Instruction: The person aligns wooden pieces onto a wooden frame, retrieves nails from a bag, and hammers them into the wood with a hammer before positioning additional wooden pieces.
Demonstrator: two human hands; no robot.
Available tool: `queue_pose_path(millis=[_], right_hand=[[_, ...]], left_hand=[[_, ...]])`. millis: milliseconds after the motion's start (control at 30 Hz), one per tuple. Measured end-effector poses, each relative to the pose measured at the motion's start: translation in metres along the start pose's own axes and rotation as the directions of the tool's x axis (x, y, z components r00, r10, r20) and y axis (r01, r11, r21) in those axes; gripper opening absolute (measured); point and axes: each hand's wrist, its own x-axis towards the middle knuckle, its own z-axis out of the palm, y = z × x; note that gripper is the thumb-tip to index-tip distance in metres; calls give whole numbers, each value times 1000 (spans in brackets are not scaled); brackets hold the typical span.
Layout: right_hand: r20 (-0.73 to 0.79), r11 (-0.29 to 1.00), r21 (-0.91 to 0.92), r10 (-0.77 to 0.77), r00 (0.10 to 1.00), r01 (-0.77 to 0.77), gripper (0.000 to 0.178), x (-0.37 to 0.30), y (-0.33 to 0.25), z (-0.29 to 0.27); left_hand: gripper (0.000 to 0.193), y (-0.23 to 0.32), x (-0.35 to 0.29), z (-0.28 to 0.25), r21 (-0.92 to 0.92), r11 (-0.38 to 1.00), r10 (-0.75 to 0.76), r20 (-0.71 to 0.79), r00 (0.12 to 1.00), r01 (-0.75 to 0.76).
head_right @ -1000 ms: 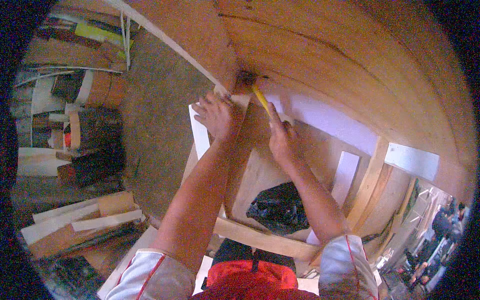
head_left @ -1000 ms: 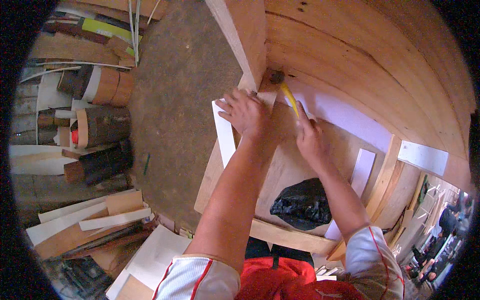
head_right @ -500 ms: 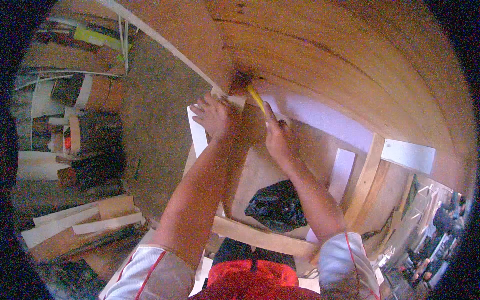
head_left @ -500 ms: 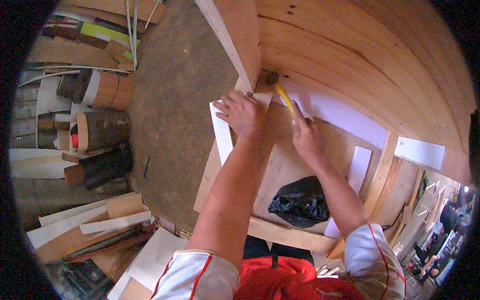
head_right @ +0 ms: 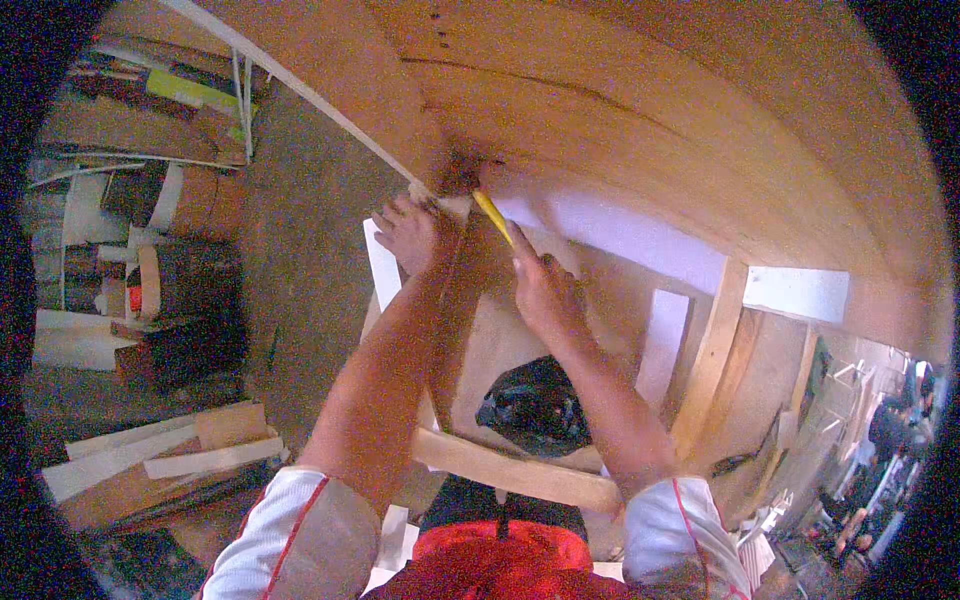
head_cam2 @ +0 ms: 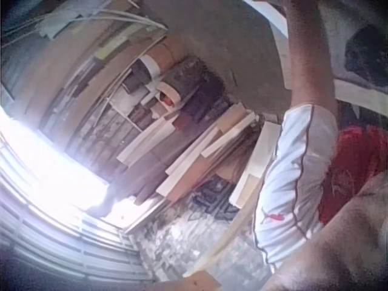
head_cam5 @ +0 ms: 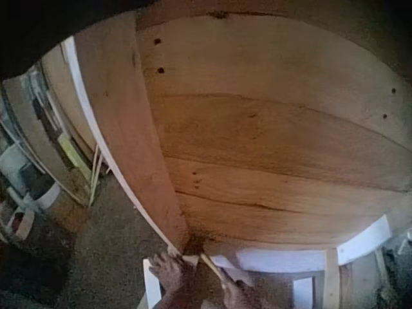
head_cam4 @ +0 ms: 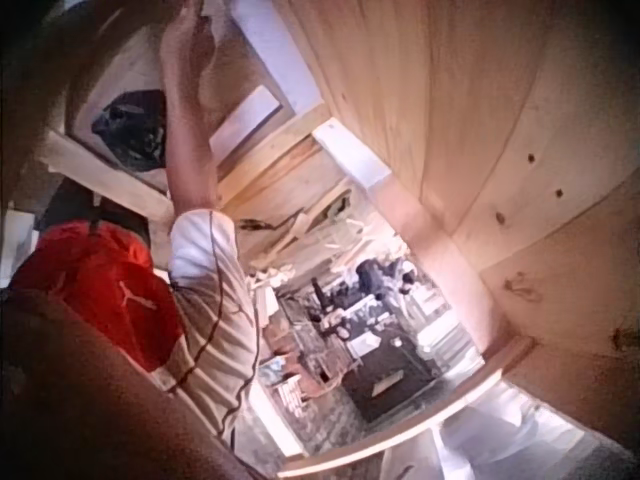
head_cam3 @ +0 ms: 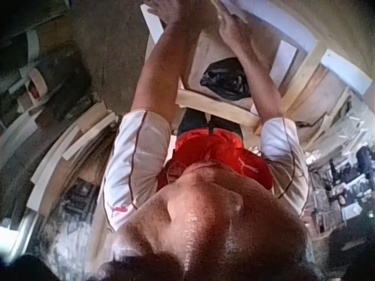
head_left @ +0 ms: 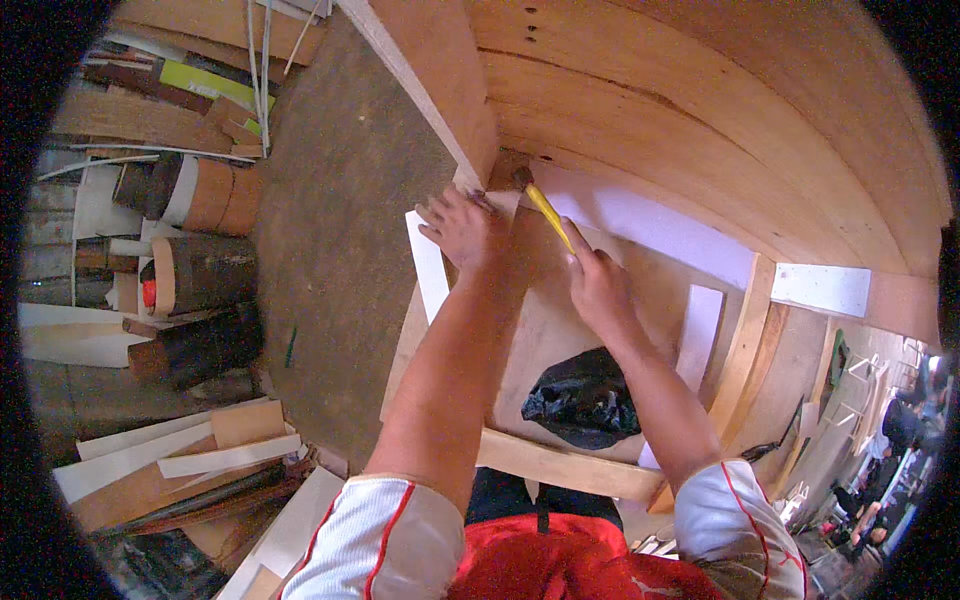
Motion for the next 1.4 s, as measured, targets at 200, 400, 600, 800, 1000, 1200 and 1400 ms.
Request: queue_pose_path(millis=[200,400,600,800,1000,1200,1400], right_hand=[[-116,997,77,27,993,-18,61,-56,46,-8],[-111,989,52,140,984,-135,60,-90,64,-31],[-92,986,40,167,982,-163,59,-106,77,-25],[-70,973,35,229,971,-227,60,-112,83,-28],[-176,991,-60,106,979,-118,44,-103,99,-16],[-147,984,170,78,986,-53,38,-115,147,17],[-19,961,216,182,983,-174,39,-143,129,23]], left_hand=[[59,-20,-11,20,-95,977,183,-90,979,-191],[73,-16,-59,-20,-52,969,241,6,970,-241],[83,-28,-49,-19,-60,972,234,120,965,-228],[93,-15,-52,-27,-21,975,221,150,964,-220],[86,-37,-38,4,-99,961,271,141,952,-259],[75,-36,-103,-4,2,894,447,-97,889,-449],[61,-37,-199,-30,-398,737,673,367,642,-546]])
